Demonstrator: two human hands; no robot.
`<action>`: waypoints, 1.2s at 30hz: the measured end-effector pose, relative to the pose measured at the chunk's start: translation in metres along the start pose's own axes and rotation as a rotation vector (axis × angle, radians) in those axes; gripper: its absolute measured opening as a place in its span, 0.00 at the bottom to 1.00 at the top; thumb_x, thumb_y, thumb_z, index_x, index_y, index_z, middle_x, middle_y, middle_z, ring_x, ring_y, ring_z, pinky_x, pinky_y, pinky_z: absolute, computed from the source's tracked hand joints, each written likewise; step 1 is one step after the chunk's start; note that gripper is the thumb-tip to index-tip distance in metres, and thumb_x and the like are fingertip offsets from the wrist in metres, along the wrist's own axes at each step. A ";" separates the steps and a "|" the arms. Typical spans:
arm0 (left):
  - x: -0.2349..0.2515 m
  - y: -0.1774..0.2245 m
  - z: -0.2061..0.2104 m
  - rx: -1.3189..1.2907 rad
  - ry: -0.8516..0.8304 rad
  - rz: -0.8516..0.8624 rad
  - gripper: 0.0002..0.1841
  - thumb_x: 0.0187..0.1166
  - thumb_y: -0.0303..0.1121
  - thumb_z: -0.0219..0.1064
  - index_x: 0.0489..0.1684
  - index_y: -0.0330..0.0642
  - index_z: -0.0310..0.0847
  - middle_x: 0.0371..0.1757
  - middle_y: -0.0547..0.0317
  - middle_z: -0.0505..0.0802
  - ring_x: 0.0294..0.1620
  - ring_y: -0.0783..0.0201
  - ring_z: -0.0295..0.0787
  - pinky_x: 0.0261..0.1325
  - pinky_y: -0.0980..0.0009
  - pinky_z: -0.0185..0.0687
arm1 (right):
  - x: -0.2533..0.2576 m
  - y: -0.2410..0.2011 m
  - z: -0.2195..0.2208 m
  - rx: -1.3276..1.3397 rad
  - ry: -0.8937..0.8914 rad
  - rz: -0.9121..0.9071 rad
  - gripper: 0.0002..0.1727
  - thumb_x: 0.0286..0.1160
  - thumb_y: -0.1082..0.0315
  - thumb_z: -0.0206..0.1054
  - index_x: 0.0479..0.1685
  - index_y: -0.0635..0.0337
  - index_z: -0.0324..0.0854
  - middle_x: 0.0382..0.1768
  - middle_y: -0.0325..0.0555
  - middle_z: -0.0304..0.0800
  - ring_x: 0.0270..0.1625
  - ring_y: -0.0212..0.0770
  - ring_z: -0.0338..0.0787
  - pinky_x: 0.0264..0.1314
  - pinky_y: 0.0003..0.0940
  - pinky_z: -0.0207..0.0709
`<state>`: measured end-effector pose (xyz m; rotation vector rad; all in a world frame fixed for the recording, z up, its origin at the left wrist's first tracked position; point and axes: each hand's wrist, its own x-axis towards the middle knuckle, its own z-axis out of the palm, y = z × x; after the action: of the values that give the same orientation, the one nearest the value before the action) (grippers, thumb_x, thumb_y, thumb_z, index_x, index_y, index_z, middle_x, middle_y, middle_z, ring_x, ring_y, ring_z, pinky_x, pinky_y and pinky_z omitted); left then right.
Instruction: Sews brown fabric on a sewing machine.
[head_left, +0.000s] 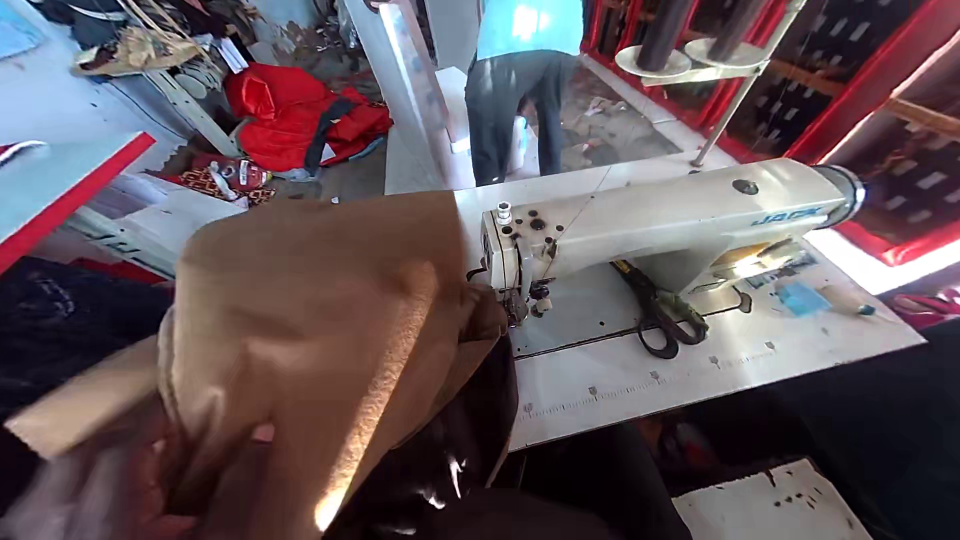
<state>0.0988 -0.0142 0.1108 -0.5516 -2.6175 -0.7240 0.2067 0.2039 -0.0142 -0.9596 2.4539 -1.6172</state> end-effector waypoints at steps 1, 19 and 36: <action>0.002 0.016 0.000 -0.048 0.118 0.061 0.37 0.77 0.40 0.72 0.75 0.15 0.66 0.77 0.16 0.71 0.83 0.38 0.67 0.86 0.56 0.62 | -0.023 -0.002 -0.024 0.027 0.114 0.023 0.11 0.79 0.64 0.70 0.55 0.54 0.92 0.54 0.44 0.95 0.58 0.41 0.94 0.66 0.45 0.85; 0.035 0.028 0.260 -0.295 -0.233 0.544 0.12 0.81 0.36 0.62 0.49 0.49 0.93 0.69 0.63 0.90 0.77 0.61 0.80 0.83 0.55 0.71 | -0.238 -0.001 -0.363 -0.902 1.366 0.567 0.34 0.84 0.45 0.62 0.73 0.68 0.76 0.72 0.68 0.78 0.76 0.59 0.78 0.79 0.56 0.72; 0.052 0.019 0.274 -0.411 -0.222 0.560 0.10 0.82 0.38 0.66 0.49 0.52 0.95 0.62 0.60 0.90 0.73 0.58 0.80 0.81 0.55 0.71 | -0.267 0.083 -0.393 -0.417 1.625 0.382 0.28 0.90 0.44 0.47 0.61 0.59 0.78 0.50 0.35 0.84 0.52 0.27 0.85 0.62 0.36 0.80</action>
<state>-0.0031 0.1654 -0.0776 -1.4819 -2.3094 -1.0476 0.2405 0.6841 0.0167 1.4942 3.3931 -2.0517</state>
